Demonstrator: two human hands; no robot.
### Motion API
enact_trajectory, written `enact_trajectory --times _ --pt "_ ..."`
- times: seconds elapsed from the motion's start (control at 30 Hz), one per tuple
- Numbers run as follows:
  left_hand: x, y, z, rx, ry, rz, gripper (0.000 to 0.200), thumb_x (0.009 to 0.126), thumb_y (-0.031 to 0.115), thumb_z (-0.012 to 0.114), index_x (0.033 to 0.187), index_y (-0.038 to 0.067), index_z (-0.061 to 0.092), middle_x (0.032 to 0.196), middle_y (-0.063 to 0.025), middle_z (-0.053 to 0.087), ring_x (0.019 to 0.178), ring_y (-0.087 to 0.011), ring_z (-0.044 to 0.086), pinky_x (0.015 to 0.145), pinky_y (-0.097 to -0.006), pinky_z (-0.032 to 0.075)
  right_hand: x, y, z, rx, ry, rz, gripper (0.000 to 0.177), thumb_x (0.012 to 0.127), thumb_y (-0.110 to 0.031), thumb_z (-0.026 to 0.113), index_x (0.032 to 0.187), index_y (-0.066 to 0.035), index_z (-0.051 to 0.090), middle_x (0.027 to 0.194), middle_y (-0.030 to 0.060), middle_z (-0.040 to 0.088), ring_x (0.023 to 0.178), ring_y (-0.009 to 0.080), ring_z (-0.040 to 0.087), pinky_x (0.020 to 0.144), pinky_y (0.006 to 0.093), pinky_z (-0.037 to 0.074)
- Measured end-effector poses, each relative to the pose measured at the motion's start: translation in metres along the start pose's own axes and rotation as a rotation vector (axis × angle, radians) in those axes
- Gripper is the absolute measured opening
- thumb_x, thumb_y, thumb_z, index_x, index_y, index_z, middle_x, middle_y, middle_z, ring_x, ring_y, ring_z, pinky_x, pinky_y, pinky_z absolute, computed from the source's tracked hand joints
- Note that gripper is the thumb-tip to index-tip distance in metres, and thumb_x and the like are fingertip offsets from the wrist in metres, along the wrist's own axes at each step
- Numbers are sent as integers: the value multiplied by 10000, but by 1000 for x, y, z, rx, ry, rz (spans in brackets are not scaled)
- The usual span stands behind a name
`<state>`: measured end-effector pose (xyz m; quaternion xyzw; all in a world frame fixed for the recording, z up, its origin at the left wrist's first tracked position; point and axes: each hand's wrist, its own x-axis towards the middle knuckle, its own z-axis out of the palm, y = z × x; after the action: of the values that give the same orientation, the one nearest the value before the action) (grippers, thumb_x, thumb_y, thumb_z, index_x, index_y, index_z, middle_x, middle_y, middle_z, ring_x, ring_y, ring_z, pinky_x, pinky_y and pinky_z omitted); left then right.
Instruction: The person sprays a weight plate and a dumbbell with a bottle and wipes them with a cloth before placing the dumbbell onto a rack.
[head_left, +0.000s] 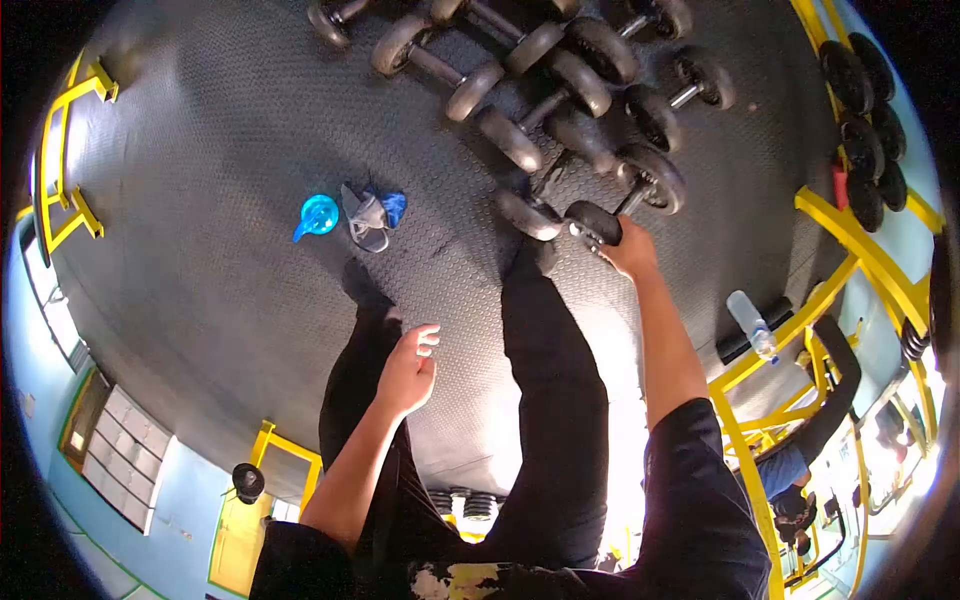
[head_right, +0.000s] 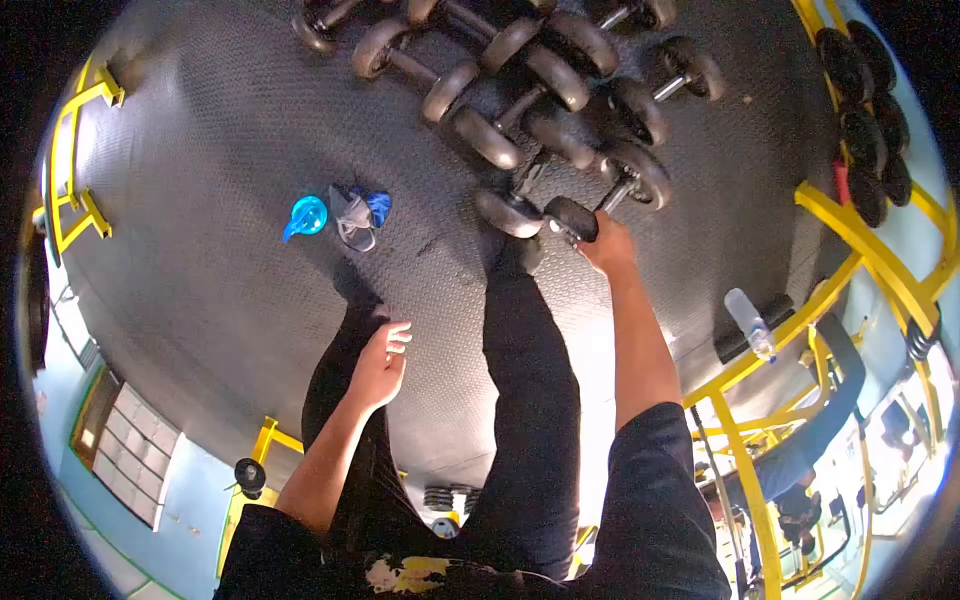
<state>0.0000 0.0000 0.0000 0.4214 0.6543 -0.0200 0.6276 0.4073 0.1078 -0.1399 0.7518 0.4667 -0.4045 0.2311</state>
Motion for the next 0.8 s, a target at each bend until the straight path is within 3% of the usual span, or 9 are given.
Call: enact_trajectory --times 0.07,0.1,0.23,0.3,0.43,0.47,0.67,0.77,0.8 --pt "18 -11 9 -67 18 34 480 854 -38 516 1324 65 508 1189 -149 627 1004 -258 631 889 -351 516 9 18 -16 58 37 -190 628 679 -223 829 1239 -63 596 1106 216 693 1048 319 677 916 430 516" --pt "-31 14 -11 -63 20 -8 480 854 -38 516 1324 65 508 1189 -149 627 1004 -258 631 889 -351 516 -28 14 -31 64 -5 -198 628 679 -223 829 1239 -63 596 1106 216 693 1048 319 677 916 430 516" --pt "-45 26 -21 -117 10 17 484 855 -50 523 1325 67 508 1167 -140 626 1022 -240 624 884 -342 516 -80 5 -29 333 -13 -53 633 645 -253 863 1185 -49 605 998 168 695 914 323 673 832 405 514" --pt "-55 27 -29 -151 3 38 480 861 -48 537 1324 77 511 1162 -137 627 1025 -233 622 876 -334 518 -115 -15 -16 341 -104 -71 720 660 -299 842 1275 -29 583 1122 211 672 1030 345 660 886 410 513" --pt "-77 17 -50 -204 41 50 475 865 -44 548 1321 82 513 1162 -134 627 1002 -224 630 863 -325 520 -208 -105 -7 530 -68 20 645 675 -255 825 1222 -3 594 1084 220 681 1001 345 664 896 400 499" --pt "-80 12 -57 -218 37 73 475 863 -44 549 1320 81 513 1158 -134 629 984 -220 633 849 -323 520 -212 -104 23 505 35 -86 618 688 -227 809 1219 4 593 1053 209 688 983 322 670 894 394 497" --pt "-93 -36 -108 -214 68 83 469 888 -35 530 1340 81 488 1164 -134 618 944 -207 613 859 -339 509 -243 -183 82 746 -169 8 593 704 -182 790 1226 13 588 1043 179 683 953 283 659 875 366 495" --pt "-83 -64 -127 -218 111 116 477 886 -29 534 1347 83 486 1161 -139 620 943 -211 616 862 -345 509 -226 -211 149 881 -159 -120 616 711 -161 785 1244 56 565 1039 147 673 862 226 651 777 352 521" --pt "-80 -72 -132 -219 109 119 477 886 -29 534 1347 83 486 1161 -139 620 943 -211 616 862 -345 509 -224 -229 163 979 -208 -35 615 712 -156 788 1249 46 566 1035 130 671 816 190 643 705 332 523"
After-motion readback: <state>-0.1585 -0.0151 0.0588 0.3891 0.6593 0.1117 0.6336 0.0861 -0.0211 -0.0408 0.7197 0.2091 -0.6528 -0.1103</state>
